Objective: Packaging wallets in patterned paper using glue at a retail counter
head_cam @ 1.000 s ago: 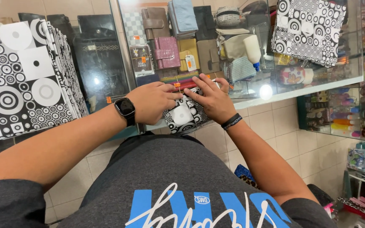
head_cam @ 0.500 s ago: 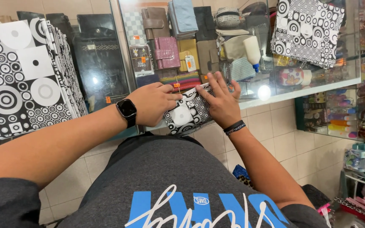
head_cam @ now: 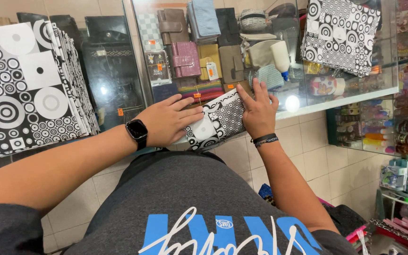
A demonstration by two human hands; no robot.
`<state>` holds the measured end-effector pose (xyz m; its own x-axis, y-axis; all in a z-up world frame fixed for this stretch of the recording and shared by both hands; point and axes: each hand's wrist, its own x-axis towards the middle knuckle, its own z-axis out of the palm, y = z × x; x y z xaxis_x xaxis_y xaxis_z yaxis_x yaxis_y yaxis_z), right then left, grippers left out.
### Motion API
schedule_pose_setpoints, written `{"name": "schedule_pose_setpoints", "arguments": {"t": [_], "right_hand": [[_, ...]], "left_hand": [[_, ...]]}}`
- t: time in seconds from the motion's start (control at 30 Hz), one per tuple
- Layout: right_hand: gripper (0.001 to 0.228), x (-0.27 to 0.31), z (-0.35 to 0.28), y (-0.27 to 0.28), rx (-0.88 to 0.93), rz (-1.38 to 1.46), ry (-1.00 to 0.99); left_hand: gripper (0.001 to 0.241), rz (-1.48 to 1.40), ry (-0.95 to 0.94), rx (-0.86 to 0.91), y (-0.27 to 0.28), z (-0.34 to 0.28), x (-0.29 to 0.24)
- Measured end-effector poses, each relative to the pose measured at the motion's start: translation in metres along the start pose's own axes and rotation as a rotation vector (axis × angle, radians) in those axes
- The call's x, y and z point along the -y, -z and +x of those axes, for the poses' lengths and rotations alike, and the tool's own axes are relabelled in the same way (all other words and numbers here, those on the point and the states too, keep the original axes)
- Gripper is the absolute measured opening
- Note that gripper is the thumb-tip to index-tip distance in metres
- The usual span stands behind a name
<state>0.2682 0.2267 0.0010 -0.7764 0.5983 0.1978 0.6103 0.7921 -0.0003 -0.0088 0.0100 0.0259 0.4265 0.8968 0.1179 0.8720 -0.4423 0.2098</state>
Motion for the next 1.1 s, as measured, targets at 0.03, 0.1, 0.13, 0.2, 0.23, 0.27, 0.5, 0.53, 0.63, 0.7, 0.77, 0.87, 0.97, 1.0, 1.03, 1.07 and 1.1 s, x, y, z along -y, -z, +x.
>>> {"name": "schedule_pose_setpoints", "arguments": {"t": [0.03, 0.1, 0.13, 0.2, 0.23, 0.27, 0.5, 0.53, 0.63, 0.7, 0.77, 0.87, 0.97, 1.0, 1.03, 1.07, 1.1], "right_hand": [[0.066, 0.002, 0.001, 0.003, 0.018, 0.007, -0.007], [0.066, 0.005, 0.001, 0.007, 0.036, 0.015, -0.014], [0.066, 0.005, 0.001, 0.007, 0.040, 0.019, -0.023], [0.067, 0.005, 0.002, 0.007, 0.044, 0.022, -0.034], [0.067, 0.003, 0.001, 0.006, 0.060, 0.016, -0.031], [0.068, 0.002, 0.001, 0.006, 0.076, 0.010, -0.029], [0.068, 0.028, 0.001, 0.016, 0.116, -0.074, -0.070], [0.066, 0.040, 0.001, 0.021, 0.113, -0.040, -0.081], [0.068, 0.086, -0.001, 0.033, 0.113, 0.043, 0.010], [0.071, 0.114, -0.007, 0.036, 0.115, 0.091, 0.111], [0.064, 0.135, -0.017, 0.033, 0.028, 0.118, 0.353], [0.062, 0.113, -0.009, 0.027, 0.013, 0.117, 0.301], [0.057, 0.065, 0.000, 0.030, 0.081, 0.142, 0.140], [0.057, 0.052, 0.001, 0.029, 0.084, 0.143, 0.141], [0.057, 0.038, 0.004, 0.028, 0.080, 0.103, 0.094], [0.059, 0.024, 0.006, 0.028, 0.075, 0.064, 0.046], [0.059, 0.020, 0.006, 0.022, 0.076, 0.067, 0.047]], "left_hand": [[0.068, 0.003, 0.017, -0.023, -0.002, -0.003, -0.002], [0.070, 0.005, 0.035, -0.044, -0.006, -0.011, -0.008], [0.075, 0.019, 0.058, -0.070, -0.008, -0.015, -0.011], [0.081, 0.032, 0.079, -0.096, -0.007, -0.025, -0.016], [0.077, 0.026, 0.080, -0.110, -0.005, -0.030, -0.018], [0.073, 0.020, 0.082, -0.123, -0.003, -0.035, -0.020], [0.063, 0.005, 0.108, -0.141, -0.007, -0.050, -0.027], [0.063, 0.021, 0.123, -0.149, -0.007, -0.050, -0.029], [0.065, 0.042, 0.165, -0.153, -0.005, -0.050, -0.035], [0.066, 0.047, 0.191, -0.149, -0.005, -0.049, -0.037], [0.065, 0.065, 0.202, -0.157, -0.007, -0.049, -0.037], [0.066, 0.068, 0.205, -0.151, -0.006, -0.052, -0.037], [0.068, 0.063, 0.215, -0.158, -0.008, -0.053, -0.038], [0.068, 0.061, 0.217, -0.157, -0.009, -0.053, -0.039], [0.066, 0.058, 0.219, -0.192, -0.010, -0.053, -0.039], [0.065, 0.055, 0.220, -0.227, -0.012, -0.053, -0.040], [0.065, 0.056, 0.222, -0.225, -0.013, -0.055, -0.042]]}}
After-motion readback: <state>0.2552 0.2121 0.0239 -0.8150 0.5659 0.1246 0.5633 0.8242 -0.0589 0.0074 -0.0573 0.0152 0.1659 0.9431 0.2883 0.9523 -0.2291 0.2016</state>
